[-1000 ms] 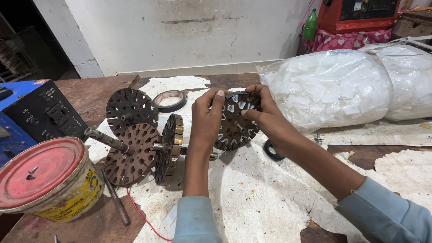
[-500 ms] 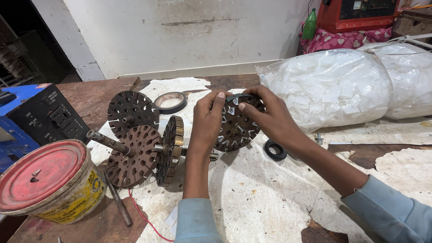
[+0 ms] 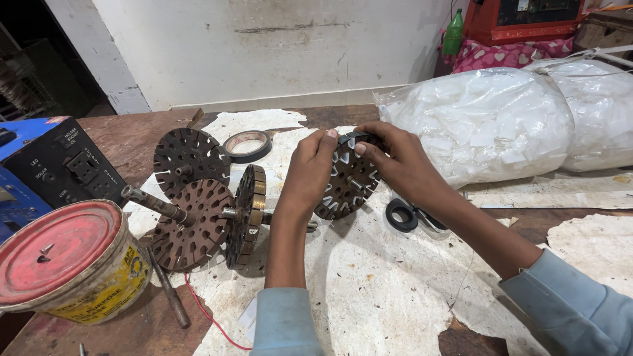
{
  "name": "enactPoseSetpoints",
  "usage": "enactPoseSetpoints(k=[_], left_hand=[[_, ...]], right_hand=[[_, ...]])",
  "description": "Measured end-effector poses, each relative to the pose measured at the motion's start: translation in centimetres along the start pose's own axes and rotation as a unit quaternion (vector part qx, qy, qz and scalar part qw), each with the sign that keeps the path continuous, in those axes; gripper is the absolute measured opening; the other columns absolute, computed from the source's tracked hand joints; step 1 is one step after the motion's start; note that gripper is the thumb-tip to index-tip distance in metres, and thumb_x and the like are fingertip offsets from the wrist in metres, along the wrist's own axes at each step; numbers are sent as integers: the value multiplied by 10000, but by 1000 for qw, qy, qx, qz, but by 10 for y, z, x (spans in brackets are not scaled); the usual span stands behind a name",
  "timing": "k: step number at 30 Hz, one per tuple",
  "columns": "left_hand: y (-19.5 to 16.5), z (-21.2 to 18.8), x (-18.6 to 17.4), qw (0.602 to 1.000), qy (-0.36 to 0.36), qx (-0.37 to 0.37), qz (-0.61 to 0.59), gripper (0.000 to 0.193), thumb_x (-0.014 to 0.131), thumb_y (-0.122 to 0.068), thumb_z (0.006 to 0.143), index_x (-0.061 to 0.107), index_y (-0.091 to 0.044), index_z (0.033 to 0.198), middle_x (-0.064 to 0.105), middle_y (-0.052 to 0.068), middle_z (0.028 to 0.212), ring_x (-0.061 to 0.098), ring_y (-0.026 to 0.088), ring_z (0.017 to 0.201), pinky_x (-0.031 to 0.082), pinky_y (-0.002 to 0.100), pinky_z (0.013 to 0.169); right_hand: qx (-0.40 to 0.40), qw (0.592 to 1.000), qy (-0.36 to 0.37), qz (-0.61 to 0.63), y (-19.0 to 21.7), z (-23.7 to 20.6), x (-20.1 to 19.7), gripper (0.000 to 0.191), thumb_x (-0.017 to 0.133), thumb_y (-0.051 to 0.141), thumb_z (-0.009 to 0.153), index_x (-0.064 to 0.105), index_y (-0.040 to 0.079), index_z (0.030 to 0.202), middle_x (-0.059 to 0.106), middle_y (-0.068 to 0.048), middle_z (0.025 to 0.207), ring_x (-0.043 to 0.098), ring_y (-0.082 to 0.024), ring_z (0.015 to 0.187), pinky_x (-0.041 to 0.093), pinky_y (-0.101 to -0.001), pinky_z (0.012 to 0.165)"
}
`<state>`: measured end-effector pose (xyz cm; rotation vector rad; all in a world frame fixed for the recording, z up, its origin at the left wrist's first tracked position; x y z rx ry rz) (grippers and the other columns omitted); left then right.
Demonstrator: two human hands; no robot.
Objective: The person assembles a rotor-like disc at a workbench, pressing dark rectangular segments into slots around the disc's rim and turning the disc as they work. They use scissors to cut pieces of tape and press the tape onto the disc, then continue fitting segments and handling a small metal hub part.
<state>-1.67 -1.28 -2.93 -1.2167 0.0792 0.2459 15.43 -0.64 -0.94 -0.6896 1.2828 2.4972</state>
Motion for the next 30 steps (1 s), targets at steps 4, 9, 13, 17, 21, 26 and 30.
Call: enactPoseSetpoints(k=[4, 9, 13, 17, 21, 26, 30], left_hand=[[4, 1, -1, 995, 36, -28, -88, 463, 469, -419, 1016, 666, -5, 1077, 688, 68, 877, 629, 137, 810, 530, 322, 750], [5, -4, -2, 974, 63, -94, -194, 407, 536, -381, 998, 621, -9, 1140, 672, 95, 922, 639, 151, 784, 547, 329, 669], [-3, -8, -3, 968, 56, -112, -219, 373, 543, -341, 982, 616, -36, 1184, 687, 98, 925, 679, 161, 766, 587, 316, 610], [-14, -8, -1, 968, 62, -124, -210, 349, 501, -315, 972, 603, -79, 1208, 706, 89, 922, 717, 163, 776, 622, 309, 600], [-16, -11, -2, 976, 75, -146, -147, 301, 411, -305, 987, 586, -127, 1156, 681, 103, 870, 694, 187, 704, 591, 332, 541], [-14, -8, -3, 974, 102, -83, -185, 235, 461, -268, 1013, 601, -104, 1108, 665, 55, 884, 662, 120, 745, 570, 294, 592], [-6, -6, -2, 969, 96, -78, -213, 207, 493, -258, 1015, 594, -99, 1101, 640, 41, 861, 642, 114, 724, 558, 296, 585]], right_hand=[[-25, 1000, 6, -9, 0, 1, -1, 413, 673, 286, 938, 660, 10, 1246, 747, -107, 985, 705, -142, 838, 585, -311, 738], [-40, 999, 7, -19, -1, -1, 1, 444, 669, 311, 940, 652, 2, 1259, 745, -117, 986, 694, -163, 831, 573, -323, 722], [-31, 999, 8, -15, -3, 1, 4, 461, 656, 333, 949, 636, 6, 1272, 740, -117, 1004, 703, -165, 849, 580, -326, 729], [-26, 1000, 11, -10, -4, 1, 4, 475, 638, 353, 960, 622, 13, 1292, 734, -121, 1022, 698, -171, 875, 575, -336, 750], [-19, 1000, 17, -13, -5, -1, 4, 455, 638, 345, 967, 616, 18, 1283, 723, -120, 1054, 694, -177, 901, 577, -346, 761], [3, 1000, 18, -12, -11, 2, 6, 454, 626, 366, 960, 614, 49, 1284, 728, -105, 1029, 693, -176, 897, 570, -344, 765], [-46, 999, 19, 8, -13, 2, 7, 454, 628, 364, 976, 603, 32, 1283, 717, -105, 1064, 676, -170, 941, 560, -340, 795]])
Point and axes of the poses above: each hand's wrist, its own z-axis towards the middle knuckle, its own x-axis out of the palm, y = z × x, the point moved 3 cm from there along z, towards the middle knuckle
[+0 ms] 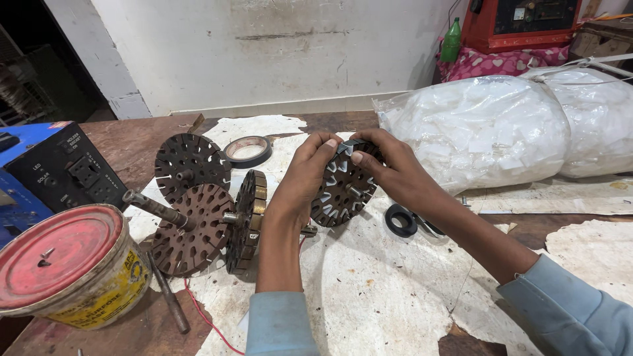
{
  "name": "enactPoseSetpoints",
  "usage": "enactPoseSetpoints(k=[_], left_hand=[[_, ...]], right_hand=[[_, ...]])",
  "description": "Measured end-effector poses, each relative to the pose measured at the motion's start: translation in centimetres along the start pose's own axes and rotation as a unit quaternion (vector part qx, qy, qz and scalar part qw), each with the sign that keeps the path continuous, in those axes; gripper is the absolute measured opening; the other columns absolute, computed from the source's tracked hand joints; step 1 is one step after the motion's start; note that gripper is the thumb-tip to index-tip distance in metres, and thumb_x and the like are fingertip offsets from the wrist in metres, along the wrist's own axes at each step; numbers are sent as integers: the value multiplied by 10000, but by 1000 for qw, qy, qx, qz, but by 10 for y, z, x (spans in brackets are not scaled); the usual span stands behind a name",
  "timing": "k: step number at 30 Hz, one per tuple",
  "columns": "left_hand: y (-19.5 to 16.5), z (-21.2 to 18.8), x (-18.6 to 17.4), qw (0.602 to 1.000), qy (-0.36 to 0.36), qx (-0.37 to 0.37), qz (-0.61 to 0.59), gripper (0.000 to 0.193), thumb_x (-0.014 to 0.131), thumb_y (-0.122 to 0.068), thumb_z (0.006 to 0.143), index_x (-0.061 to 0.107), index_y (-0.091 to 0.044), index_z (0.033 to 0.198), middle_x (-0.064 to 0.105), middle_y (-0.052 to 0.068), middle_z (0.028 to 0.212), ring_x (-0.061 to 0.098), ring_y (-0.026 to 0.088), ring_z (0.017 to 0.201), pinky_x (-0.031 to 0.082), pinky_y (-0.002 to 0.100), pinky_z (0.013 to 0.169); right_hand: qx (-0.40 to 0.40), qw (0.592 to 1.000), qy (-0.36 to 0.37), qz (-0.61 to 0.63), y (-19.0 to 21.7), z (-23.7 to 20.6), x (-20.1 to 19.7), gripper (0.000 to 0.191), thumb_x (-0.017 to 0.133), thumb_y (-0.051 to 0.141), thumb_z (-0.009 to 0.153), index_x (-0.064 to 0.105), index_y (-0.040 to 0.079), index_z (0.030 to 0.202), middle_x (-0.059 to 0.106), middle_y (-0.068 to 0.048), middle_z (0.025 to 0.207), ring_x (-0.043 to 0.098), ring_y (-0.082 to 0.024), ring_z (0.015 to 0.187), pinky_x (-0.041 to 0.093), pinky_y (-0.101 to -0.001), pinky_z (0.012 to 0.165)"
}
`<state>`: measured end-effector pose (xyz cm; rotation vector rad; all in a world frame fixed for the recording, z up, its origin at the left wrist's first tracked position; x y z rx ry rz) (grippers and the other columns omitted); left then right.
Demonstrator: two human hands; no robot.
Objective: The person assembles a rotor-like disc at a workbench, pressing dark rectangular segments into slots around the disc's rim and turning the disc as they work. They use scissors to cut pieces of tape and press the tape onto the disc, then continue fitting segments and handling a small metal hub part.
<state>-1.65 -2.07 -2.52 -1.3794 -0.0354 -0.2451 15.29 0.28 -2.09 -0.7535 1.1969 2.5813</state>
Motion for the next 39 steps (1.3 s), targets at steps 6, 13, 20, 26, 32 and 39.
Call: enactPoseSetpoints(k=[6, 13, 20, 26, 32, 39], left_hand=[[3, 4, -2, 999, -8, 40, -3, 211, 540, -249, 1020, 622, -76, 1110, 653, 33, 883, 639, 97, 750, 559, 272, 646], [9, 12, -4, 998, -21, 55, -12, 304, 581, -224, 999, 644, 0, 1195, 704, 78, 909, 680, 121, 771, 583, 285, 684], [7, 13, -1, 996, -54, 61, -30, 308, 601, -175, 957, 626, 2, 1208, 730, 93, 938, 706, 132, 793, 596, 286, 699], [0, 7, 13, 982, -110, 85, 126, 380, 572, -343, 976, 678, -3, 1109, 715, 139, 999, 688, 210, 899, 572, 351, 768], [-6, 5, 24, 918, -175, 126, 332, 558, 508, -501, 972, 701, 22, 993, 706, 225, 974, 667, 335, 928, 498, 465, 823], [-3, 7, 20, 942, -172, 57, 283, 582, 514, -524, 959, 704, 25, 985, 718, 189, 872, 706, 267, 829, 539, 424, 740]], right_hand=[[36, 999, 1, -3, -3, 0, 0, 505, 612, 411, 962, 593, 34, 1298, 703, -117, 1045, 673, -175, 915, 558, -340, 768], [12, 1000, -5, 7, 1, -4, 3, 514, 535, 442, 1002, 576, -5, 1251, 658, -124, 1039, 673, -184, 936, 562, -352, 795], [-28, 999, -23, -26, 6, -5, 3, 499, 486, 448, 1041, 563, -16, 1209, 644, -144, 1047, 658, -191, 946, 546, -370, 800], [57, 998, 18, 20, -2, -1, -1, 429, 501, 368, 998, 539, 21, 1248, 642, -115, 979, 615, -175, 852, 529, -362, 730], [76, 986, 26, 149, -12, -4, 5, 335, 469, 247, 989, 491, 36, 1248, 518, -70, 978, 493, -156, 860, 465, -343, 767], [153, 953, 23, 261, -12, -5, 8, 353, 551, 282, 929, 507, 124, 1241, 550, -25, 1027, 520, -141, 1009, 418, -354, 930]])
Point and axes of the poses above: each hand's wrist, its own z-axis towards the middle knuckle, its own x-axis out of the palm, y = z × x, the point moved 3 cm from there along z, towards the middle knuckle
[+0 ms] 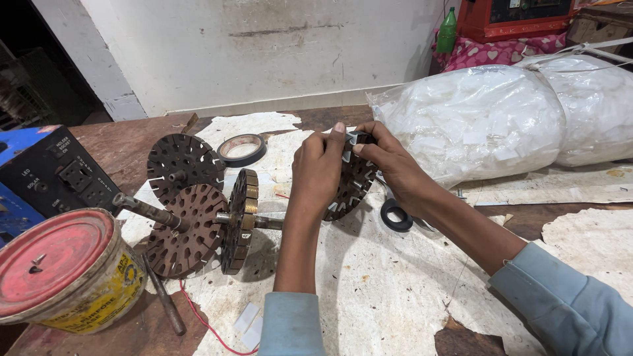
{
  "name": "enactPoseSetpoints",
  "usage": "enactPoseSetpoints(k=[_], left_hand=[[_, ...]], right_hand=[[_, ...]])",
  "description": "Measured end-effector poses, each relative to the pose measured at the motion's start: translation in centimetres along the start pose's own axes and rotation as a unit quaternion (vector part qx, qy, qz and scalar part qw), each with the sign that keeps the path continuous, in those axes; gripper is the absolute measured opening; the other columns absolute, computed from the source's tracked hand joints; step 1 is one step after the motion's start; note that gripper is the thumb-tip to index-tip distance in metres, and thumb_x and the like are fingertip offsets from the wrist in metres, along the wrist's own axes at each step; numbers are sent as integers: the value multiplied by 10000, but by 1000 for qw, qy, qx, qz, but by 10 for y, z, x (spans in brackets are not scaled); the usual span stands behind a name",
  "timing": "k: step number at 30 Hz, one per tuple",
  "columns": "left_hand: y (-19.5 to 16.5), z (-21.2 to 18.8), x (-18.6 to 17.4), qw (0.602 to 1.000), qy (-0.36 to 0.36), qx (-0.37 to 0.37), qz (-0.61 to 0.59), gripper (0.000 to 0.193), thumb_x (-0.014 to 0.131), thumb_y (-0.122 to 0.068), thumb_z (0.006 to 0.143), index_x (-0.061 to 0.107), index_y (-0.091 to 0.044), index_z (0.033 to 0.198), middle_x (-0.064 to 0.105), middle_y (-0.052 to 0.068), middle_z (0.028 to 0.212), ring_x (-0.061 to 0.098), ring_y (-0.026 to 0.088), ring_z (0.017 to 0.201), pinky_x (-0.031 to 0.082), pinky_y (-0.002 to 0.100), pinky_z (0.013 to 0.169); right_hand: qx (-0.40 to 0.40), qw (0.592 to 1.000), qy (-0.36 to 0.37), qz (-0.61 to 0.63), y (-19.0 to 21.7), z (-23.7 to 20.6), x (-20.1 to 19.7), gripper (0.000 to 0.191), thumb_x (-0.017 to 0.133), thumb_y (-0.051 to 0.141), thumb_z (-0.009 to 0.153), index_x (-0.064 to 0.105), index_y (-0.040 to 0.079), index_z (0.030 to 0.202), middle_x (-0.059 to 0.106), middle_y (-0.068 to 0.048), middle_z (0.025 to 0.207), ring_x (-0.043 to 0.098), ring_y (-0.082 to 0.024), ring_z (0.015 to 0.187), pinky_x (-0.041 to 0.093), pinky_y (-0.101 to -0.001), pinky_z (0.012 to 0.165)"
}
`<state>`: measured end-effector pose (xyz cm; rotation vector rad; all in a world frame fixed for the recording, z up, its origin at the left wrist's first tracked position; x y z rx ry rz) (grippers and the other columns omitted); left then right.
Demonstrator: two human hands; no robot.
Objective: The person assembles a rotor-like disc at a workbench, pressing dark rectangular segments into slots around the disc's rim and turning the disc as they work. They use scissors to cut pieces of tape and press the tape onto the disc, then continue fitting segments and handling a small metal hub part.
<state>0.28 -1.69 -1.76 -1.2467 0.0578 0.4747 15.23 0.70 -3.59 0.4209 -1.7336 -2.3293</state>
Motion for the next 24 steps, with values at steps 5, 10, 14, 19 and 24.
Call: enactPoseSetpoints(k=[5, 10, 14, 19, 24], left_hand=[[1, 2, 0, 999, 15, 3, -46, 531, 524, -446, 977, 691, 57, 940, 697, 164, 810, 623, 203, 747, 505, 391, 667], [1, 2, 2, 995, 29, -1, -100, 474, 540, -412, 979, 692, 37, 976, 670, 117, 811, 583, 162, 738, 495, 362, 649], [0, 0, 2, 995, 35, -15, -91, 494, 528, -433, 988, 689, 34, 977, 663, 130, 816, 582, 172, 737, 493, 365, 643], [-7, -3, -2, 1000, 12, 10, -24, 525, 529, -504, 965, 698, -8, 989, 708, 127, 855, 671, 200, 798, 515, 357, 696], [-4, -7, -8, 998, 57, -6, -4, 497, 731, -475, 846, 648, -35, 1061, 719, 128, 910, 752, 225, 849, 611, 379, 724]], right_hand=[[19, 1000, -14, 15, 0, -3, 3, 336, 560, 334, 940, 499, 166, 1223, 558, -33, 1021, 532, -143, 1025, 424, -366, 929], [16, 999, -21, 44, -1, -4, 3, 328, 579, 325, 936, 502, 161, 1210, 556, -23, 987, 532, -148, 979, 445, -373, 881], [19, 999, -25, 37, -1, -2, 2, 332, 582, 327, 933, 515, 158, 1210, 570, -18, 971, 545, -145, 953, 451, -371, 864], [-3, 999, 8, 38, -2, 3, -1, 315, 579, 314, 969, 522, 135, 1221, 570, -23, 1014, 539, -138, 975, 453, -353, 883], [36, 999, 25, -23, 0, 7, -8, 454, 585, 348, 944, 496, 115, 1323, 609, -40, 1109, 578, -163, 1079, 472, -356, 915]])
Point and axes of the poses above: each hand's wrist, its own z-axis towards the middle knuckle, its own x-axis out of the palm, y = z × x, the point moved 3 cm from there along z, towards the middle knuckle
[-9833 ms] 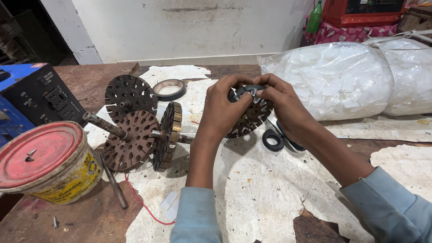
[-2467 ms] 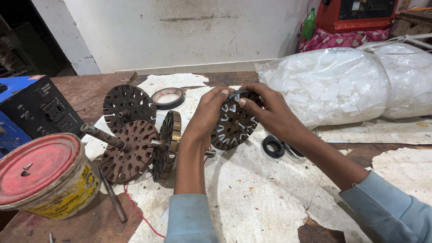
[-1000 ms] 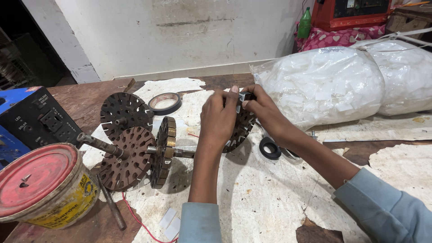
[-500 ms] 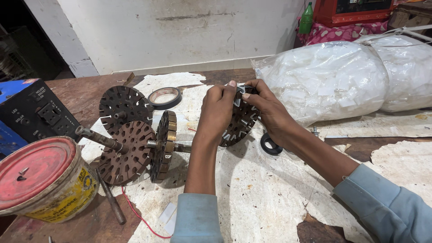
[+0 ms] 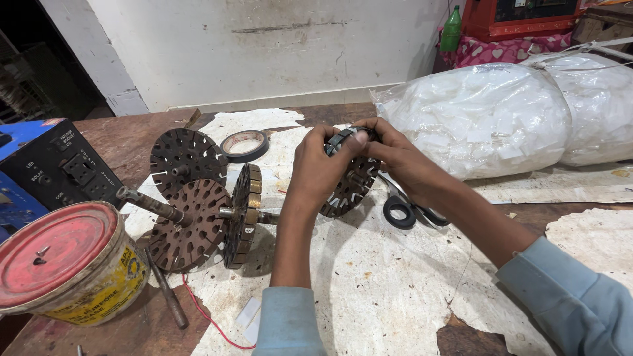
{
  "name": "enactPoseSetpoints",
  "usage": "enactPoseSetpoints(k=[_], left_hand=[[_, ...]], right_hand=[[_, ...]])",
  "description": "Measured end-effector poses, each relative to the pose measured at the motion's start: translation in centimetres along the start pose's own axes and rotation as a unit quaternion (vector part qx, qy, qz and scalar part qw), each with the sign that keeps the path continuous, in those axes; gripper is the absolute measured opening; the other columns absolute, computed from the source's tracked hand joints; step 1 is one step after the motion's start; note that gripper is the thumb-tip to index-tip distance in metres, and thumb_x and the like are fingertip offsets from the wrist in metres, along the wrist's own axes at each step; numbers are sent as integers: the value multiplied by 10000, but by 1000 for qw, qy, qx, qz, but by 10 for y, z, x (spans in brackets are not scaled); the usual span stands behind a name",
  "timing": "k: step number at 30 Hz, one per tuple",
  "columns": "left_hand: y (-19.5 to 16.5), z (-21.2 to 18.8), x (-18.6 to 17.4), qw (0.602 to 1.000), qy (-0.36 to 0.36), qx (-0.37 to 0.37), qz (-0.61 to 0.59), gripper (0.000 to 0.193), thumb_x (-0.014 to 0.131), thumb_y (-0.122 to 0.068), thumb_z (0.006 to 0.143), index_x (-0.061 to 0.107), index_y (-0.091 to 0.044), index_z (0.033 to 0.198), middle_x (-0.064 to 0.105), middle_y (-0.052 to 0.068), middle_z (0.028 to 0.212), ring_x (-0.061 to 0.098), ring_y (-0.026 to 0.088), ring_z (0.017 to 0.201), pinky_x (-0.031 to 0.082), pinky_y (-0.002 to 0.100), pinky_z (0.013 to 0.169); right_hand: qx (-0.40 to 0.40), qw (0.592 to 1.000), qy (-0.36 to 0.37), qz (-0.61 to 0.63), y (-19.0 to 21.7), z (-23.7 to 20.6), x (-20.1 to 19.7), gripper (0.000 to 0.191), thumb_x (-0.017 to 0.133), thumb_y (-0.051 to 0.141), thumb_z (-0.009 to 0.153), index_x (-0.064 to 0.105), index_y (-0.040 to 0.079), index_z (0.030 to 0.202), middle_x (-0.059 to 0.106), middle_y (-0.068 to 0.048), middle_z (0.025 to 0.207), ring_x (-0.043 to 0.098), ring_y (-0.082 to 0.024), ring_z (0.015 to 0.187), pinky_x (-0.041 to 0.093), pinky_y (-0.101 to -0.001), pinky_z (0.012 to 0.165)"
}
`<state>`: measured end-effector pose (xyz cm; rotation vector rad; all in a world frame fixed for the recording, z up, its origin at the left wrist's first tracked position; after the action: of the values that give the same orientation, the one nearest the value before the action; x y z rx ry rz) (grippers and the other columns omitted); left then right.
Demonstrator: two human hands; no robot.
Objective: The person assembles a rotor-like disc at a workbench, pressing dark rectangular segments into slots around the disc's rim and turning the disc as they work. They use scissors to cut pieces of tape and press the tape onto the disc, then continue fitting segments and handling a small metal hub part.
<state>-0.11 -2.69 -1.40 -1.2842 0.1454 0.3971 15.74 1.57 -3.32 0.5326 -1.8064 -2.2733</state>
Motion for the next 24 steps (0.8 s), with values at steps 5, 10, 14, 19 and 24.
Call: enactPoseSetpoints(k=[5, 10, 14, 19, 24], left_hand=[[4, 2, -5, 987, -70, 142, -11, 346, 779, -185, 801, 662, 1, 1068, 740, 149, 966, 751, 232, 872, 602, 369, 770], [15, 4, -6, 974, -167, 151, -11, 299, 752, -177, 832, 720, 13, 1060, 758, 154, 960, 749, 220, 870, 592, 360, 797], [22, 4, -12, 972, -216, 91, 5, 295, 705, -219, 901, 740, 15, 1078, 764, 147, 928, 751, 233, 845, 581, 384, 789], [32, 7, -13, 974, -225, 2, -28, 313, 650, -229, 933, 728, 8, 1122, 771, 161, 967, 754, 258, 887, 570, 418, 829], [33, 11, -6, 964, -260, 49, -12, 347, 649, -205, 942, 640, 32, 1195, 708, 230, 1077, 684, 302, 1011, 527, 453, 890]], right_hand=[[83, 918, -12, -388, 17, -10, -22, 723, 766, 438, 829, 515, 35, 1374, 689, -179, 1152, 701, -290, 1052, 552, -421, 894], [201, 760, 47, -616, 17, -28, -22, 610, 792, 487, 802, 710, -5, 1155, 752, -214, 1032, 743, -330, 939, 577, -429, 824], [220, 726, 83, -647, 15, -33, -21, 543, 845, 382, 750, 698, -2, 1104, 739, -188, 1018, 737, -317, 919, 590, -418, 779], [228, 744, 66, -625, 1, -31, -26, 518, 850, 378, 758, 700, -1, 1077, 753, -175, 995, 745, -301, 900, 592, -424, 761], [295, 929, 43, -219, -18, -16, -59, 456, 739, 183, 866, 543, -67, 1194, 750, -268, 966, 755, -287, 780, 614, -331, 692]])
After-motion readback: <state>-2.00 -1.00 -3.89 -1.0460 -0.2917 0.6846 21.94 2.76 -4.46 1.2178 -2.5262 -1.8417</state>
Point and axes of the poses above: each hand's wrist, its own z-axis towards the middle knuckle, its own x-axis out of the palm, y = z × x, the point moved 3 cm from there along z, towards the middle knuckle
